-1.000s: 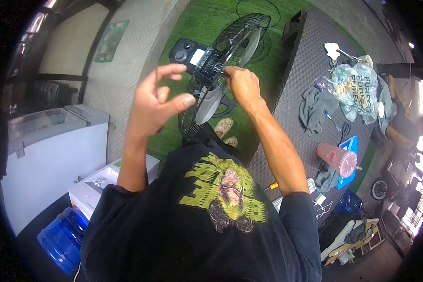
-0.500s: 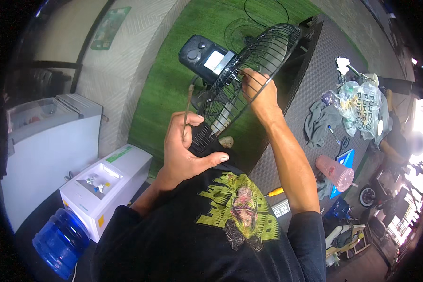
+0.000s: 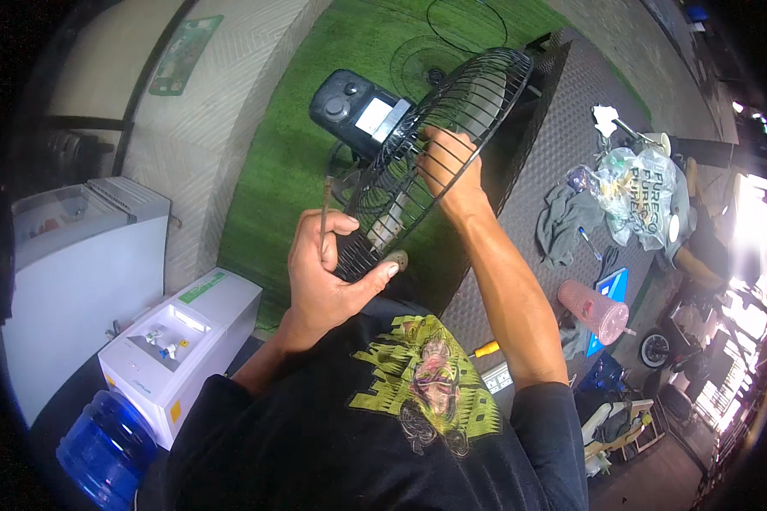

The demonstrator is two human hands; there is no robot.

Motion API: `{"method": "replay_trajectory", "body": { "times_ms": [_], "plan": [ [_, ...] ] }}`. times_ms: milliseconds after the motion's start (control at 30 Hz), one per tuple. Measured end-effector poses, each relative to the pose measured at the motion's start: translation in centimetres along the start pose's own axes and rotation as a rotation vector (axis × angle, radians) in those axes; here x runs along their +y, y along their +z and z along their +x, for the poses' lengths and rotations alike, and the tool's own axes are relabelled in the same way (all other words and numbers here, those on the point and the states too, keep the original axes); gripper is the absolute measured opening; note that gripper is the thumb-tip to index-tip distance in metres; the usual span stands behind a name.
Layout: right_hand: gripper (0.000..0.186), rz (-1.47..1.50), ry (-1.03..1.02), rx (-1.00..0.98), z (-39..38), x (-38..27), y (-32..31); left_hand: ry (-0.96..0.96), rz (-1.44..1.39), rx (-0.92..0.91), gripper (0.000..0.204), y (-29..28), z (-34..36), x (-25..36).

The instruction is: Repairing a pedestal fan by cleaning the blades and securing the cage with cable ties.

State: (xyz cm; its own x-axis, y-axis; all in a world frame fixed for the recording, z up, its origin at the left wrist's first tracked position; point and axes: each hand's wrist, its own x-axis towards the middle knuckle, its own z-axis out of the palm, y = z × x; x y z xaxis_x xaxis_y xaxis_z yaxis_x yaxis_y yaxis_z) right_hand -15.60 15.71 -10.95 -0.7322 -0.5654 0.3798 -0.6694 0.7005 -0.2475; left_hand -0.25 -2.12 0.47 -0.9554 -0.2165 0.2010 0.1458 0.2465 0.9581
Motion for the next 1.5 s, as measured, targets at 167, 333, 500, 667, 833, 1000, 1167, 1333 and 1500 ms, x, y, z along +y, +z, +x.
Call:
{"method": "replay_trajectory", "body": {
  "times_ms": [167, 333, 500, 667, 833, 1000, 1167, 1333, 1500],
  "plan": [
    [0.038, 0.134, -0.121, 0.015, -0.6, -0.3, 0.1, -0.081, -0.054, -0.108, 0.054, -0.3, 0.1, 0.9],
    [0.039, 0.061, 0.175, -0.185, 1.3, -3.2, -2.0, -0.072, -0.026, -0.091, 0.051, -0.3, 0.3, 0.6],
    [0.027, 0.102, 0.172, -0.006, 0.9, -1.5, -0.7, -0.048, -0.023, -0.043, 0.052, 0.1, 0.4, 0.3],
    [0.027, 0.035, 0.143, -0.116, 1.0, -2.0, -1.7, -0.041, -0.023, 0.016, 0.053, 0.4, 0.3, -0.1],
    [0.026, 0.534, 0.408, 0.015, 0.5, -3.2, -3.5, -0.048, -0.029, -0.073, 0.054, -0.2, 0.2, 0.5],
    [0.023, 0.862, 0.782, -0.034, -3.2, -5.5, -7.1, -0.086, 0.031, -0.073, 0.052, -0.4, -0.2, 0.5],
    [0.02, 1.228, 1.129, 0.021, -8.3, -6.7, -7.5, -0.046, -0.015, -0.016, 0.053, -0.2, 0.0, 0.2],
    [0.018, 1.363, 1.22, 0.162, -8.6, -6.7, -7.2, -0.122, -0.189, -0.11, 0.053, -1.5, 0.3, -0.1],
    [0.022, 1.254, 1.119, 0.232, -7.0, -5.5, -8.0, -0.088, -0.21, 0.168, 0.027, -2.2, 5.4, -4.3]
  ]
}}
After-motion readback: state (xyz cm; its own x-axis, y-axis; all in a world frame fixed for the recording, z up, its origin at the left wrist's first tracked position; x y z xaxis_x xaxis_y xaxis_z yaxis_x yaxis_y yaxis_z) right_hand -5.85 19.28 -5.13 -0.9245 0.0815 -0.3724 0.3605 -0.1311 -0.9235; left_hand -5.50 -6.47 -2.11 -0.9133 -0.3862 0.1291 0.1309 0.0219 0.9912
